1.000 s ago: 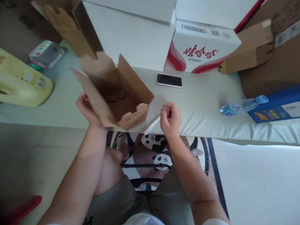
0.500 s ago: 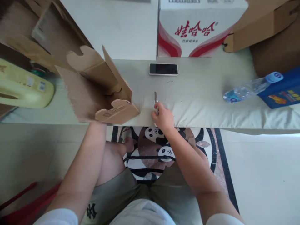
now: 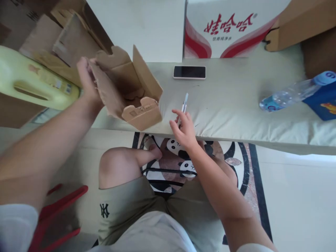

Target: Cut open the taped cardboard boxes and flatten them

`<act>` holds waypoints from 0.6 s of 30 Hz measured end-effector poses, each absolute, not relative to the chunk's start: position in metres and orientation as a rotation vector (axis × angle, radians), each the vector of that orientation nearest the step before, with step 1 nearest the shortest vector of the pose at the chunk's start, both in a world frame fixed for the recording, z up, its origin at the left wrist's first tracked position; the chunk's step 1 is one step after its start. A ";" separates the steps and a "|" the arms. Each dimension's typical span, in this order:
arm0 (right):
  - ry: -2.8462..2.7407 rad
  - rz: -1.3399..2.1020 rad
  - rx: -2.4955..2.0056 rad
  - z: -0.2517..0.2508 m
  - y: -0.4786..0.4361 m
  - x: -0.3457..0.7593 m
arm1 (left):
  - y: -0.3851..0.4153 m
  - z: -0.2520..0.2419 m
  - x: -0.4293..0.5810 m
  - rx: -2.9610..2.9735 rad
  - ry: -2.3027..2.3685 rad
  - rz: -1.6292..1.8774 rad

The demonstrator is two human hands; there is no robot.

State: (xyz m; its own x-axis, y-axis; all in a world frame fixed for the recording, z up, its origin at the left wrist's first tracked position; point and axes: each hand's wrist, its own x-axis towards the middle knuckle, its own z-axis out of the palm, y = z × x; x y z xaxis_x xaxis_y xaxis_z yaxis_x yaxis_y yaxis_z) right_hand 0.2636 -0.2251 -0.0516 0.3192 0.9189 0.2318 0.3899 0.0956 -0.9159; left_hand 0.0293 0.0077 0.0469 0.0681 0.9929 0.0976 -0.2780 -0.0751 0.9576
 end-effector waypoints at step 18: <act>-1.173 0.348 -1.419 -0.027 -0.239 0.288 | -0.104 0.002 0.065 1.398 1.099 1.482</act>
State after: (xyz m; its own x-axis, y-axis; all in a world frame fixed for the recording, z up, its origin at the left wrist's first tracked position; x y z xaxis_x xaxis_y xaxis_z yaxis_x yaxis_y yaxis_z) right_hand 0.2876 -0.2390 -0.0270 0.4464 0.7927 0.4151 0.4387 0.2105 -0.8736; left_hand 0.0646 -0.1040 0.0016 -0.0654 0.9520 0.2990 0.0097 -0.2990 0.9542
